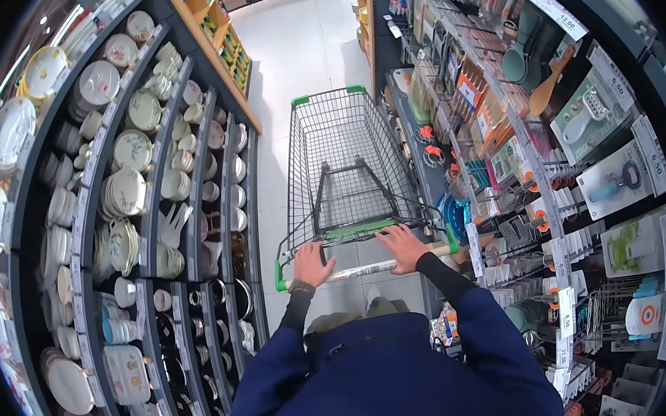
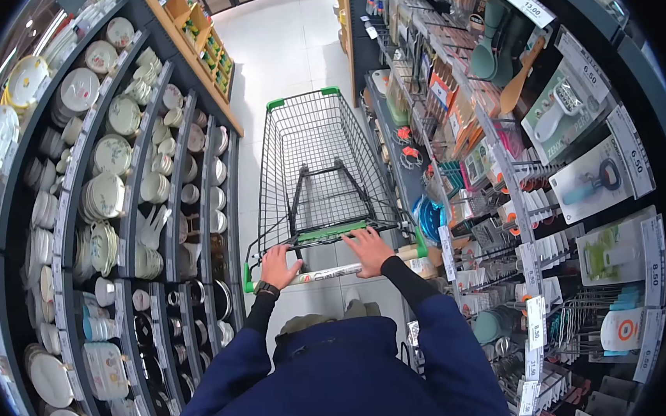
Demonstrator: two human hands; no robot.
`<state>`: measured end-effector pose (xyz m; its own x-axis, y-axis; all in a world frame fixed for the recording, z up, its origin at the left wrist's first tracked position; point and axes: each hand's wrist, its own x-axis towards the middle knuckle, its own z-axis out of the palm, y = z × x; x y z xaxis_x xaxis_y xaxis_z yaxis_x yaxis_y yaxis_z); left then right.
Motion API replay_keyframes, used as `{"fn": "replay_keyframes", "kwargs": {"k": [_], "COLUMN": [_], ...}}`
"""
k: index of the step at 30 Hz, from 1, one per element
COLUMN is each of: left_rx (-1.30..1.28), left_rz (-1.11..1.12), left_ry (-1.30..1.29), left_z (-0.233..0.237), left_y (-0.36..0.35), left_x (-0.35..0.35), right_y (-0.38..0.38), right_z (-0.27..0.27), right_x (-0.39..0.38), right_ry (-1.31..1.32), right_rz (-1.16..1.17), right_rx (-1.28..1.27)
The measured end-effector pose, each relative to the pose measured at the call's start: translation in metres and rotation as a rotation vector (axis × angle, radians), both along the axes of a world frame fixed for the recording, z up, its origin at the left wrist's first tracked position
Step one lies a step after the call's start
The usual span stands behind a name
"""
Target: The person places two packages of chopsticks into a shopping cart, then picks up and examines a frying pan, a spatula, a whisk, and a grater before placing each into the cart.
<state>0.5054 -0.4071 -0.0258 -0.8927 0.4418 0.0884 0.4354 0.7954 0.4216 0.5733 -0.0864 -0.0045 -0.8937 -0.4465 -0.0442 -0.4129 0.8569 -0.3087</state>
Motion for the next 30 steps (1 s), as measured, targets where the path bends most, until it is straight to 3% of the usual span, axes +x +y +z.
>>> {"fn": "replay_keyframes", "kwargs": {"k": [18,30], "left_rx": [-0.018,0.103], "left_rz": [0.027,0.062], "left_ry": [0.005,-0.023], "left_z": [0.001,0.009], "left_y": [-0.076,-0.136], "left_x": [0.137,0.236], "right_y": [-0.090,-0.154], "right_z": [0.014,0.019], "right_x": [0.143,0.239], "right_ry": [-0.023,-0.145], "right_rz": [-0.031,-0.012], "right_rx": [0.031,-0.011]}}
